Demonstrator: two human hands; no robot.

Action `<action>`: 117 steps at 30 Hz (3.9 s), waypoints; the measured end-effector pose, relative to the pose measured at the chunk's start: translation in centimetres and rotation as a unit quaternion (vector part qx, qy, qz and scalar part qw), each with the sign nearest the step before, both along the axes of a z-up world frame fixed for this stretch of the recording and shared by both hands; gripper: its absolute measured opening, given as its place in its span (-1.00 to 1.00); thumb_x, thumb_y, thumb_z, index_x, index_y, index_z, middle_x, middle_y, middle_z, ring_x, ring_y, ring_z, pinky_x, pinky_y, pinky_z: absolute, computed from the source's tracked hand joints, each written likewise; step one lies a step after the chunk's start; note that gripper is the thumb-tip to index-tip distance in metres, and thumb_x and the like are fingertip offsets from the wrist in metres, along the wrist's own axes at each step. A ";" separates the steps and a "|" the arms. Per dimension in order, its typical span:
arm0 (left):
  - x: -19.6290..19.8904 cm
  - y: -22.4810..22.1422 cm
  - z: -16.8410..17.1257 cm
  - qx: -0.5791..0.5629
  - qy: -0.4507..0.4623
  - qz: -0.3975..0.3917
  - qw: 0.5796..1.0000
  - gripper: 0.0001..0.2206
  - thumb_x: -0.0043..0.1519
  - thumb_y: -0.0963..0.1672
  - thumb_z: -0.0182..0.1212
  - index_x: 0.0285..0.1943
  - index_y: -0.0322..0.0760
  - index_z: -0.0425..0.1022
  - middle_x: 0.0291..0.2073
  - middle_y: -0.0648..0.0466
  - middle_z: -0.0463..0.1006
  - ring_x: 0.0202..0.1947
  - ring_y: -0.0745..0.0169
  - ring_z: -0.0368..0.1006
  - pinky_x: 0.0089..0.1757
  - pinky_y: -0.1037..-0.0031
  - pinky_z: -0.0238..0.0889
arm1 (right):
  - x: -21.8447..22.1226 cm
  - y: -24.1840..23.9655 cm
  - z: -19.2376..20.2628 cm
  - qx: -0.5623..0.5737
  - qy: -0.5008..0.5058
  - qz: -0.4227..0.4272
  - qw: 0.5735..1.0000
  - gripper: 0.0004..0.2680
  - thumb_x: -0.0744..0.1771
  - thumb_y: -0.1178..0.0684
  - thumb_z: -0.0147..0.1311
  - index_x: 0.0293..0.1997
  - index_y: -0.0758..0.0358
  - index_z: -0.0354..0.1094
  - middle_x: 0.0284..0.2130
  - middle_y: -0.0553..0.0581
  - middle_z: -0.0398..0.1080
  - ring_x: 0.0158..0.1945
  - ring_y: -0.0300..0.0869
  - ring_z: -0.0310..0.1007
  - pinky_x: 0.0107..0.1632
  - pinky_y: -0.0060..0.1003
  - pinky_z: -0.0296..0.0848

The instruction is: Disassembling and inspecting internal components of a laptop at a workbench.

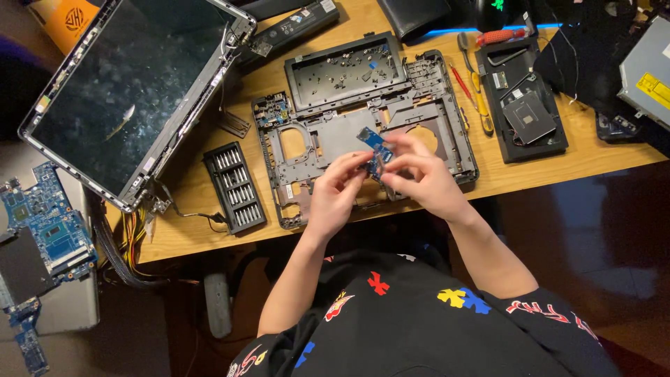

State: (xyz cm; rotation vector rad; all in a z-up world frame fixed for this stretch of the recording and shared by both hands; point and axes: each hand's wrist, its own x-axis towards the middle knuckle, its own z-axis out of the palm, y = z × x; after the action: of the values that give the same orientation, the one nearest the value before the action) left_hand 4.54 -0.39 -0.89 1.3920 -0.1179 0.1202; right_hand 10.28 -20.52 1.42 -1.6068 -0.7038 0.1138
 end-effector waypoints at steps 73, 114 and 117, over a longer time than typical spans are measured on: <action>-5.2 13.0 -2.4 0.723 0.056 0.371 0.580 -0.48 0.25 -0.21 0.11 0.46 -0.26 0.27 0.33 -0.02 0.41 -0.03 0.10 0.37 -0.13 0.27 0.22 | -0.6 1.1 3.0 0.053 0.040 -0.041 0.997 -0.84 0.42 0.30 -0.06 0.05 0.56 0.42 0.04 0.06 0.22 -0.06 -0.37 0.29 -0.06 -0.60 0.30; -4.7 1.9 0.3 -0.291 0.163 0.020 0.942 -0.63 0.26 -0.26 0.25 0.25 -0.48 0.34 0.00 -0.21 0.54 -0.17 -0.08 0.63 -0.11 0.12 0.56 | 7.8 -11.7 -2.5 -0.387 -0.223 -0.242 0.861 -0.92 0.43 0.09 0.26 -0.06 0.25 0.60 -0.24 0.15 0.36 0.02 0.01 0.30 0.16 -0.12 0.32; -4.7 1.6 0.0 -0.293 0.167 0.023 0.941 -0.64 0.26 -0.26 0.24 0.24 -0.47 0.34 0.01 -0.20 0.54 -0.16 -0.08 0.63 -0.10 0.12 0.56 | 7.6 -11.4 -2.2 -0.400 -0.234 -0.259 0.847 -0.91 0.42 0.09 0.26 -0.07 0.26 0.60 -0.22 0.16 0.36 0.01 0.02 0.29 0.15 -0.11 0.31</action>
State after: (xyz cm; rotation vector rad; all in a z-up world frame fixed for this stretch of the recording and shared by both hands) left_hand -0.18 1.20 -0.86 0.8005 0.2225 -0.0439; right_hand 17.90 -31.88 -0.75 -2.6376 -0.5833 -0.4587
